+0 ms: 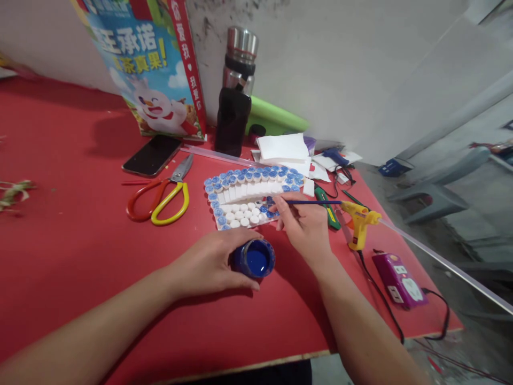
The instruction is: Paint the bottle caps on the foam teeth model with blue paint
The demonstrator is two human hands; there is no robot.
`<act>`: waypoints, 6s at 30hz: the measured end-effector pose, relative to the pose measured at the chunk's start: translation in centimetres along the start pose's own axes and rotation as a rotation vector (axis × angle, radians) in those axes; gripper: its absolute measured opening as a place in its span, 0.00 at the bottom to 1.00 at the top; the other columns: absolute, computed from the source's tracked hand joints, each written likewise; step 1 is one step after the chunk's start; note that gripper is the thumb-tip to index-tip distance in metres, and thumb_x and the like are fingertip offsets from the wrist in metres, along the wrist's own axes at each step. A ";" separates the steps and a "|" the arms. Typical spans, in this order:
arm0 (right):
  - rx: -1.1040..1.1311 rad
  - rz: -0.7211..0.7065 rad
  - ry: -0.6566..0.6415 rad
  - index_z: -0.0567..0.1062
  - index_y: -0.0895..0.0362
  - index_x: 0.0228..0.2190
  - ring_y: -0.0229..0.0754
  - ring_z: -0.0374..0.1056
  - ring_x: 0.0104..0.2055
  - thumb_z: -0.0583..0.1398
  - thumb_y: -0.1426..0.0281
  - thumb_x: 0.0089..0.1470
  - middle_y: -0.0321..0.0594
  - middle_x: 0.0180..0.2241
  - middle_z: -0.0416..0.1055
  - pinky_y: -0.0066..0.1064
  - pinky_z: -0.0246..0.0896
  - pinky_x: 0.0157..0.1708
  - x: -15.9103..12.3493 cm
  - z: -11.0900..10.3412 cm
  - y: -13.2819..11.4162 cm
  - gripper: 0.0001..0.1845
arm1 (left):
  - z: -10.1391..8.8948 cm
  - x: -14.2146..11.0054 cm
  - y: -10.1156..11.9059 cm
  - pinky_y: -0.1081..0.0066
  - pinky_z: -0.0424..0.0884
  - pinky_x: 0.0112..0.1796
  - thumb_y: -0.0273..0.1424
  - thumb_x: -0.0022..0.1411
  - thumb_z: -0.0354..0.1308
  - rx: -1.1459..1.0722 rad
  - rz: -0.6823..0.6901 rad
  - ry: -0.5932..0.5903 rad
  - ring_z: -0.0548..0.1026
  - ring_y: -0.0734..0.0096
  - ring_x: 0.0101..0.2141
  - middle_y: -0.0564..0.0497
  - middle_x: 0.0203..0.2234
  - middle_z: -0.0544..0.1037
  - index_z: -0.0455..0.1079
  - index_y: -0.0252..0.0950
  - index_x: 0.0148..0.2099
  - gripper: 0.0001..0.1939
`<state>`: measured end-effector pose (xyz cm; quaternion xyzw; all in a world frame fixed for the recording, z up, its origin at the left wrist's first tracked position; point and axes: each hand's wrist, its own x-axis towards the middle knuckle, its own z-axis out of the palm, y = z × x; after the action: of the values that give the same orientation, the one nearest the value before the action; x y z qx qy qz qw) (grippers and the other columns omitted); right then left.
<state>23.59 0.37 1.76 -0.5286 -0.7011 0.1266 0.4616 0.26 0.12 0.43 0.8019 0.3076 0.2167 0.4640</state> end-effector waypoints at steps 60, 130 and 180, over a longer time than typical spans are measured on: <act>-0.052 0.071 0.055 0.78 0.55 0.37 0.36 0.73 0.20 0.60 0.61 0.71 0.36 0.27 0.82 0.29 0.66 0.23 0.1 -0.4 0.1 0.13 | -0.4 0.3 0.4 0.61 0.76 0.49 0.42 0.53 0.80 -0.007 -0.050 -0.041 0.82 0.53 0.49 0.47 0.53 0.84 0.75 0.42 0.61 0.35; 0.019 0.073 0.078 0.78 0.55 0.36 0.35 0.73 0.18 0.61 0.59 0.71 0.35 0.27 0.82 0.29 0.66 0.23 0.1 -0.2 0.0 0.14 | -0.1 0.3 0.0 0.62 0.76 0.51 0.43 0.53 0.80 0.019 -0.022 -0.024 0.82 0.52 0.53 0.47 0.56 0.83 0.75 0.42 0.63 0.37; -0.016 0.080 0.083 0.77 0.54 0.36 0.36 0.72 0.18 0.60 0.58 0.72 0.35 0.27 0.81 0.31 0.66 0.25 0.2 -0.5 0.0 0.16 | -0.3 0.4 0.4 0.62 0.77 0.50 0.43 0.54 0.79 -0.024 -0.030 -0.037 0.82 0.53 0.51 0.46 0.54 0.84 0.76 0.42 0.61 0.35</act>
<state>23.99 0.35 2.13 -0.5645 -0.6607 0.1174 0.4807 0.51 0.46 0.90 0.7955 0.3085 0.1982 0.4824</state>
